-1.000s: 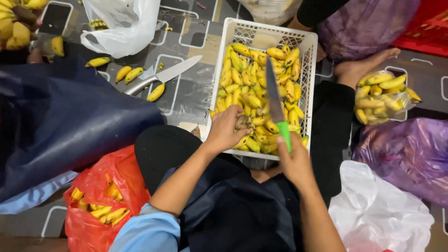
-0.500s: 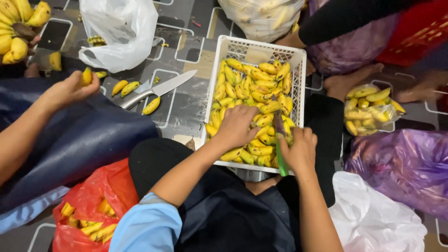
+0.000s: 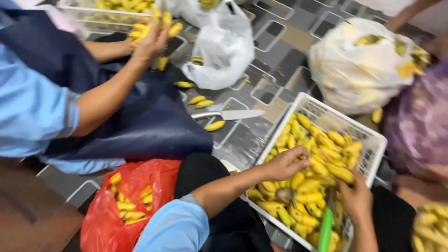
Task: Cutting individual bananas from bunches and placing them into a plastic crate for processing.
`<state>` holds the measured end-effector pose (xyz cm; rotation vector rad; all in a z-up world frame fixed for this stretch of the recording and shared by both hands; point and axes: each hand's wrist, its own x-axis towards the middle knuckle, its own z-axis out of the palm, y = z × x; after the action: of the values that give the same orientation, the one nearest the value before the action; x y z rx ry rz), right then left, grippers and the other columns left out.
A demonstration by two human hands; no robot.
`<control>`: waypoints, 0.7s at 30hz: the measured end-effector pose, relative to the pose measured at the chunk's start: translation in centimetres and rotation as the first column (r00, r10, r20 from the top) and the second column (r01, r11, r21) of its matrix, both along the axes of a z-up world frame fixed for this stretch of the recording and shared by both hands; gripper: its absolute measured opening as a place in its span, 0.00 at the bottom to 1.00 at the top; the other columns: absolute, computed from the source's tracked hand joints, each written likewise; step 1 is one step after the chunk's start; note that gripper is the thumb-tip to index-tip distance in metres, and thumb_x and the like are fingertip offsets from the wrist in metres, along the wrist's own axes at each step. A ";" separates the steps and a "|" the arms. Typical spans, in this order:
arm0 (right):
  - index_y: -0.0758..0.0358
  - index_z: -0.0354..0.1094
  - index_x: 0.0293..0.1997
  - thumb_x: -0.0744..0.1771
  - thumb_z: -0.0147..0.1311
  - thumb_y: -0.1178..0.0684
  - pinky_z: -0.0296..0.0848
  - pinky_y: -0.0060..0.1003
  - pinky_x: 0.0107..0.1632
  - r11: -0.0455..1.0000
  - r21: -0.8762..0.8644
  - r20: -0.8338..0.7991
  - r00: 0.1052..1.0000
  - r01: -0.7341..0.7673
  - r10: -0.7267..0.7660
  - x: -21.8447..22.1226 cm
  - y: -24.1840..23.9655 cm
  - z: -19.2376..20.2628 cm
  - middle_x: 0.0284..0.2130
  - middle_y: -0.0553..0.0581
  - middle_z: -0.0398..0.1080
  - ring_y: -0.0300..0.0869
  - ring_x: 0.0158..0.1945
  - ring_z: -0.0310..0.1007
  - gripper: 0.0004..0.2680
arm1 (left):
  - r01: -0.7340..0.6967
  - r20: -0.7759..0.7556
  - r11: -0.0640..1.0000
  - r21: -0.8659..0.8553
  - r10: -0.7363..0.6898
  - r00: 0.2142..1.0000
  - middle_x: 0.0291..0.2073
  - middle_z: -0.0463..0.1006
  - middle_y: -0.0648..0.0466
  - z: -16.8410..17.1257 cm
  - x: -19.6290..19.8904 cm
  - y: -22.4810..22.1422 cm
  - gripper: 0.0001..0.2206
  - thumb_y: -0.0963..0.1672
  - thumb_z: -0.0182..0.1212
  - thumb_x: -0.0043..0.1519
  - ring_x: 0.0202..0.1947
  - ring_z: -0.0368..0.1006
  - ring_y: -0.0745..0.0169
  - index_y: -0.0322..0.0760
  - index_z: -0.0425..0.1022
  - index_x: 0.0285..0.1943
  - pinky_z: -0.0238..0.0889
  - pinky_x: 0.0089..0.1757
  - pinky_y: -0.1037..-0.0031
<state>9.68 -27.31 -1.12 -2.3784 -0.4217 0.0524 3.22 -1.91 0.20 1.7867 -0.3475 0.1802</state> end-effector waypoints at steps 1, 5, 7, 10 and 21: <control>0.61 0.67 0.53 0.64 0.54 0.54 0.63 0.36 0.46 0.992 0.084 -0.019 0.996 0.090 -0.089 0.0 -0.3 0.3 0.43 0.58 0.70 0.44 0.46 0.67 0.13 | 0.034 -0.053 0.953 -0.302 -0.053 0.997 0.38 0.69 0.51 0.4 0.5 0.1 0.11 0.49 0.47 0.65 0.38 0.69 0.59 0.38 0.62 0.45 0.63 0.41 0.70; 0.71 0.67 0.54 0.67 0.59 0.60 0.71 0.37 0.39 0.924 0.287 0.079 0.955 0.253 -0.286 -0.1 0.8 3.0 0.39 0.64 0.70 0.44 0.39 0.71 0.11 | -0.125 -0.227 0.548 -0.827 -0.121 0.966 0.28 0.65 0.50 0.9 4.0 0.0 0.12 0.47 0.44 0.70 0.25 0.64 0.60 0.37 0.58 0.38 0.67 0.32 0.68; 0.75 0.64 0.55 0.69 0.58 0.62 0.73 0.40 0.40 0.915 0.342 0.132 0.954 0.212 -0.271 -0.3 3.2 4.9 0.40 0.67 0.69 0.46 0.40 0.69 0.10 | -0.254 -0.359 0.466 -0.847 -0.151 0.921 0.33 0.68 0.49 1.7 5.3 0.6 0.10 0.48 0.44 0.71 0.30 0.68 0.60 0.38 0.58 0.43 0.69 0.36 0.61; 0.75 0.62 0.52 0.70 0.59 0.59 0.69 0.41 0.42 0.914 0.359 0.188 0.945 0.188 -0.268 0.1 6.1 5.5 0.40 0.65 0.67 0.45 0.41 0.66 0.10 | -0.368 -0.461 0.354 -0.860 -0.230 0.857 0.44 0.65 0.49 1.3 6.4 0.3 0.09 0.49 0.44 0.70 0.38 0.72 0.53 0.41 0.56 0.48 0.71 0.37 0.50; 0.70 0.63 0.49 0.59 0.66 0.55 0.65 0.51 0.53 0.994 0.088 0.409 0.912 -0.069 0.027 -3.7 13.0 7.8 0.41 0.66 0.60 0.64 0.50 0.64 0.18 | -0.394 -0.413 0.276 -0.876 -0.010 0.911 0.35 0.69 0.53 1.4 5.4 -0.3 0.05 0.47 0.50 0.66 0.37 0.72 0.57 0.46 0.63 0.45 0.70 0.38 0.70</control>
<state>6.02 -14.28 6.67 -2.2730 -0.6631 -0.4424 8.60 -2.25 1.56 0.5630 0.2615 0.1871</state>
